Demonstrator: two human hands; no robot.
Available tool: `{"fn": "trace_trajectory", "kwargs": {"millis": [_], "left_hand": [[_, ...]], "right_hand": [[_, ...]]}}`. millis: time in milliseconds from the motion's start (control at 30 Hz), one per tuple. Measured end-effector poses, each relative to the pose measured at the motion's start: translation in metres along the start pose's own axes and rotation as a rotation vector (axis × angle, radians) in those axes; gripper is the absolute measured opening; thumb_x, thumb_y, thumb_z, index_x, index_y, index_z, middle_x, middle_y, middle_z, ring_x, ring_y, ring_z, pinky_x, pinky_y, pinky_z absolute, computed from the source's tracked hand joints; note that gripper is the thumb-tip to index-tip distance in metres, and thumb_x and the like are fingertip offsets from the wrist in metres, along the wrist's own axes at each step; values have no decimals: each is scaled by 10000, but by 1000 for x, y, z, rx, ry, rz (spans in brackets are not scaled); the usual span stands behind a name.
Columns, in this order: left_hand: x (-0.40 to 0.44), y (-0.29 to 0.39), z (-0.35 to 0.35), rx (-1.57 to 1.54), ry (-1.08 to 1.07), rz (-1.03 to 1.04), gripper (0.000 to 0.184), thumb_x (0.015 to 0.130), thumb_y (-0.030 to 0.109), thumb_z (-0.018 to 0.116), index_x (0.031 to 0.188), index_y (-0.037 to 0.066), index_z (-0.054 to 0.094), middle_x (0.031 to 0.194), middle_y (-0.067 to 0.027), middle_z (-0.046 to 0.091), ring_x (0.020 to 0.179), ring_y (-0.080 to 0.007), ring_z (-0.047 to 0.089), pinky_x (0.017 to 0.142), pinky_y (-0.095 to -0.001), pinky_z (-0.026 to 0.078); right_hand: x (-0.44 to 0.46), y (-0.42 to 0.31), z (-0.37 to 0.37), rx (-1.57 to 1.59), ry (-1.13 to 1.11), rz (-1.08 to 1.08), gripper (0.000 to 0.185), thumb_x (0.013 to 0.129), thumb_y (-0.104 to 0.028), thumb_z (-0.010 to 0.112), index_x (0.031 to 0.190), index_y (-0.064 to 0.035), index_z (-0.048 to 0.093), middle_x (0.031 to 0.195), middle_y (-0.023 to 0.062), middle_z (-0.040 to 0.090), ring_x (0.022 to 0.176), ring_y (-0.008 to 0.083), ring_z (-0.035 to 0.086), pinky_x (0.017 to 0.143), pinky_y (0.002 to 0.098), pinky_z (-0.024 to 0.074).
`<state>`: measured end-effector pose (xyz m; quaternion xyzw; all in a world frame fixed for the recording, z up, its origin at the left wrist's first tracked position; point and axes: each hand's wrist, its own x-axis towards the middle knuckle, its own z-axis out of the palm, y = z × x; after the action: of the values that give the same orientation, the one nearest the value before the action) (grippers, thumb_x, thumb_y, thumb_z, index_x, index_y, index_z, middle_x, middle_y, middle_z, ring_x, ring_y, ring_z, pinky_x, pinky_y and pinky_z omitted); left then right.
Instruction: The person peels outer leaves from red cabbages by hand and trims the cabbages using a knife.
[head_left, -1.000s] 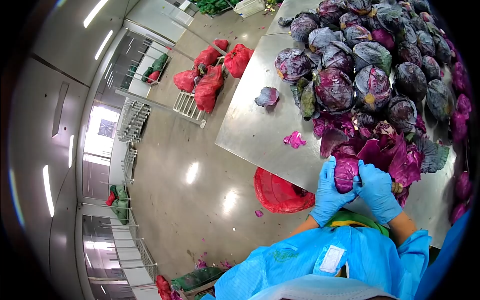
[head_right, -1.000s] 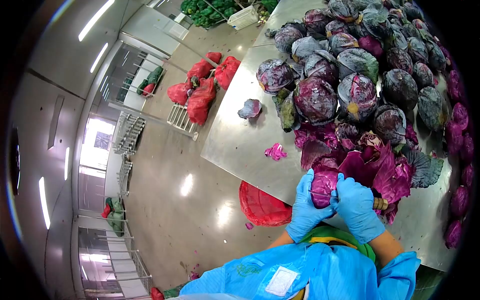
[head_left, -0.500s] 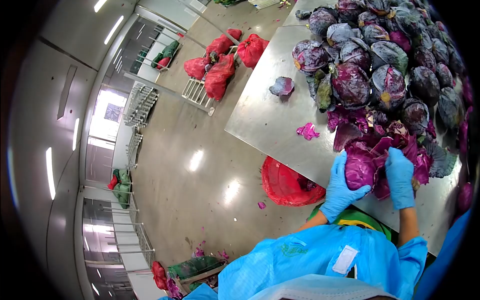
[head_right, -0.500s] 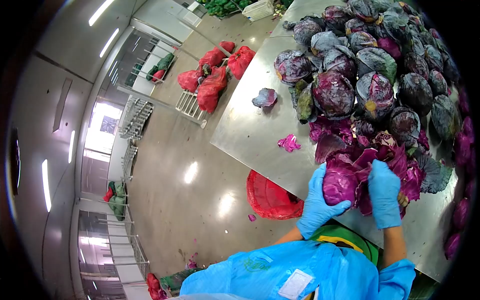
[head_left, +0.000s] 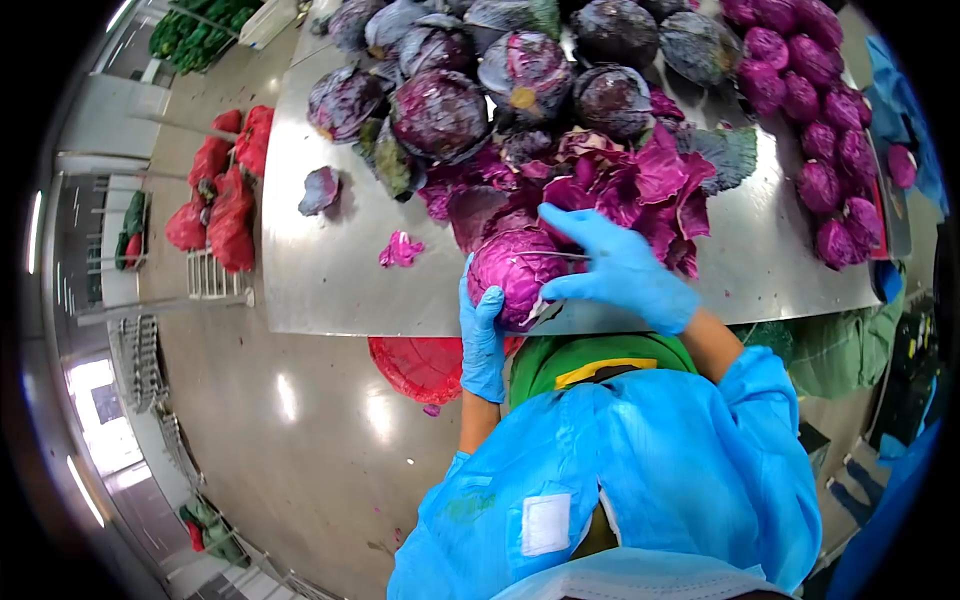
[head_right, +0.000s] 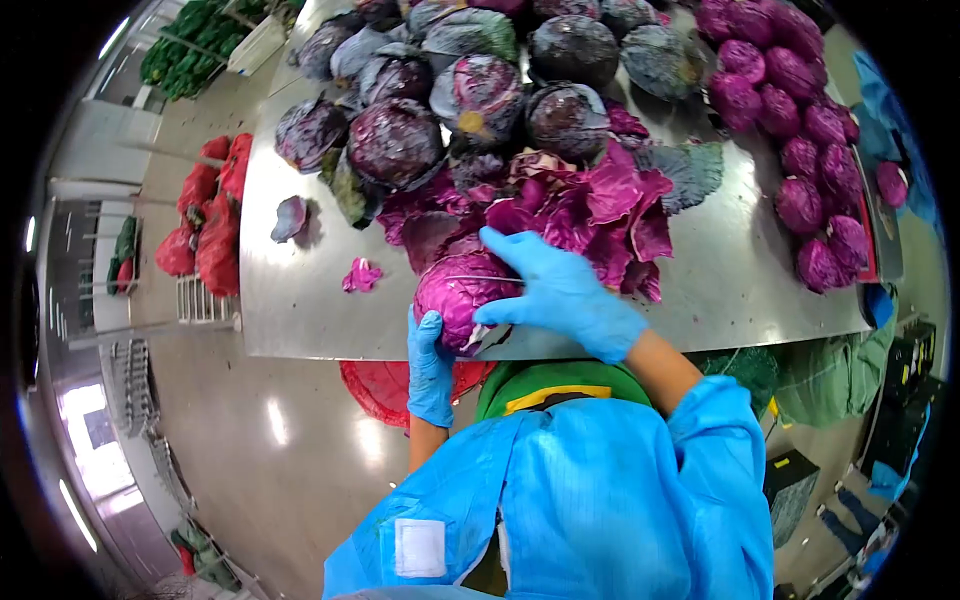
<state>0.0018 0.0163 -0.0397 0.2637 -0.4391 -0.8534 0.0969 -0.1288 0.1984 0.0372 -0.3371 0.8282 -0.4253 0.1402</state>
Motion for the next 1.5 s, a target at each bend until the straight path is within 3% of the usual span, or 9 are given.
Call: {"fn": "trace_trajectory", "kwargs": {"millis": [333, 467, 633, 833, 933, 1233, 1333, 1400, 1500], "left_hand": [[-27, 37, 50, 1477, 9, 485, 1239, 564, 514, 901, 1535, 63, 276, 1535, -182, 326, 1431, -352, 268, 1162, -451, 266], [-14, 33, 17, 1208, -53, 556, 1164, 634, 356, 907, 1529, 17, 244, 1538, -172, 326, 1408, -333, 324, 1154, -425, 299], [-7, 40, -34, 516, -153, 332, 1082, 691, 190, 863, 1546, 26, 219, 1590, -107, 259, 1412, -235, 337, 1174, -376, 287], [-22, 51, -36, 469, 36, 296, 1082, 705, 196, 862, 1548, 22, 207, 1586, -127, 253, 1409, -257, 335, 1163, -379, 291], [-20, 44, -25, 681, 206, 247, 1122, 692, 221, 885, 1550, 25, 189, 1561, -150, 269, 1390, -279, 347, 1153, -385, 297], [-20, 81, -22, 1236, -6, 140, 1348, 506, 367, 962, 1558, 78, 170, 1406, -173, 390, 1273, -335, 439, 1125, -425, 351], [0, 51, -49, 1196, 45, 538, 1295, 512, 298, 967, 1536, 51, 214, 1422, -170, 391, 1286, -315, 441, 1131, -410, 346], [14, 38, -43, 682, 91, 404, 1229, 563, 298, 956, 1513, 2, 235, 1507, -166, 321, 1354, -286, 375, 1149, -396, 306], [26, 43, -27, 820, 140, 392, 1231, 571, 299, 956, 1517, 1, 227, 1473, -183, 344, 1326, -293, 407, 1129, -401, 343]], "right_hand": [[-5, 22, 50, 14, 169, -46, 591, 815, -298, 766, 1346, -121, 577, 1021, 130, 623, 848, 252, 659, 764, 352, 549], [-2, 64, 35, -134, 339, 5, 567, 823, -334, 728, 1314, -101, 567, 1041, 134, 621, 796, 318, 662, 655, 404, 555], [-14, 50, -22, -276, 460, 294, 875, 784, -343, 792, 1482, -67, 344, 1303, 229, 506, 1159, 391, 546, 963, 434, 471], [-58, 18, -8, 752, 221, 600, 566, 909, -363, 699, 1375, -92, 527, 1019, 30, 668, 758, 79, 622, 575, 205, 490], [-79, 28, 29, 842, -67, 761, 301, 922, -358, 680, 957, -62, 715, 828, 19, 692, 552, 46, 554, 491, 205, 437], [-62, 39, 51, 920, -178, 587, 366, 983, -280, 573, 1245, -26, 591, 885, 52, 623, 770, 100, 556, 721, 257, 483], [-71, 35, 55, 944, -219, 540, 338, 1011, -264, 528, 1287, -83, 603, 805, 31, 583, 716, 93, 546, 669, 265, 491], [-63, 24, 49, 762, -223, 486, 335, 1006, -207, 532, 1322, -114, 589, 865, 38, 604, 744, 106, 558, 718, 281, 506], [-43, 12, 60, 410, 96, 146, 317, 977, -201, 582, 1269, -78, 596, 998, 92, 659, 826, 179, 651, 753, 325, 531]]}}
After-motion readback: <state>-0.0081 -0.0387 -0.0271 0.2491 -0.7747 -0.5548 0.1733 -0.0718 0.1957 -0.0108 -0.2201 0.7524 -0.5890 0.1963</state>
